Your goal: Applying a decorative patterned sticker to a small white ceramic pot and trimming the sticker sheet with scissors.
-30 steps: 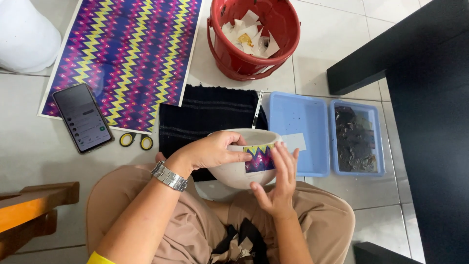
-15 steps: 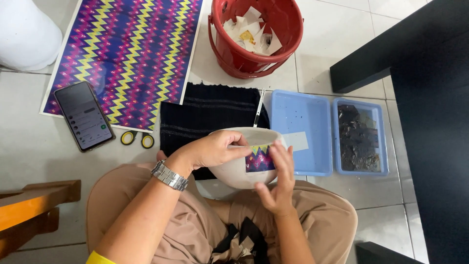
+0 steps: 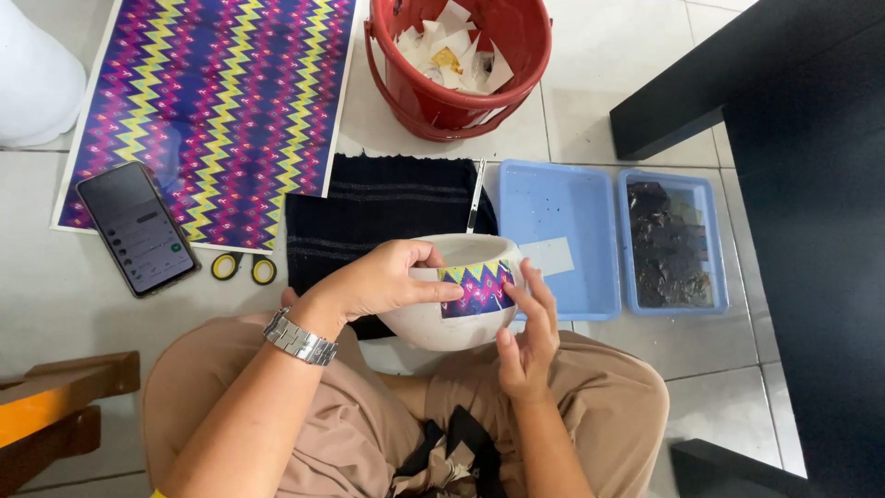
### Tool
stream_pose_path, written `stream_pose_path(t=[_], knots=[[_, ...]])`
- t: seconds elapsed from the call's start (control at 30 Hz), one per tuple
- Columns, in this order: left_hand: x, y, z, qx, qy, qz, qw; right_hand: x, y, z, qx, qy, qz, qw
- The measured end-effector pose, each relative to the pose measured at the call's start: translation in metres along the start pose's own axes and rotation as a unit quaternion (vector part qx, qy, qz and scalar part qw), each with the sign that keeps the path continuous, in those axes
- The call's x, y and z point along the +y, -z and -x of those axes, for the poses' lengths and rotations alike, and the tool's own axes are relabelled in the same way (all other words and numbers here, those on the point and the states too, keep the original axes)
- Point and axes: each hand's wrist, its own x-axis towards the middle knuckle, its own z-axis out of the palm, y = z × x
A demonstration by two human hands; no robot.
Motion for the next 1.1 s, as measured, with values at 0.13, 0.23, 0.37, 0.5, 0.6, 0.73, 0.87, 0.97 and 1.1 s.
stream_pose_path(t=[0.13,0.23,0.37,0.5,0.6,0.73,0.87,0.97,1.1], knots=[[0.003,0.001,-0.002,-0.002,-0.007,0.003,1.000,-0.004,-0.002,-0.004,-0.002,0.003,-0.007,1.000],[0.005,0.002,-0.002,-0.003,-0.009,0.004,1.000,-0.005,-0.002,-0.007,0.000,-0.001,-0.011,1.000],[0.006,0.002,0.000,-0.001,-0.004,0.010,1.000,-0.006,-0.003,-0.010,-0.008,-0.011,-0.003,1.000],[0.001,0.002,-0.004,-0.001,-0.010,0.012,1.000,-0.006,-0.003,-0.013,-0.015,-0.017,0.011,1.000],[0.004,0.001,0.000,0.000,-0.008,0.018,1.000,-0.009,-0.002,-0.014,-0.015,-0.024,-0.003,1.000],[0.007,0.001,0.002,-0.002,0.001,0.015,1.000,-0.010,0.000,-0.015,-0.001,-0.069,-0.047,0.996],[0.005,0.001,-0.001,-0.003,-0.010,0.009,1.000,-0.009,0.001,-0.018,-0.026,-0.095,0.012,0.995],[0.009,0.002,0.001,-0.003,-0.004,0.009,1.000,-0.009,0.001,-0.019,-0.025,-0.105,0.007,0.994],[0.011,0.001,0.002,-0.002,0.004,0.032,0.999,0.001,-0.002,-0.012,0.006,-0.103,-0.076,0.992]])
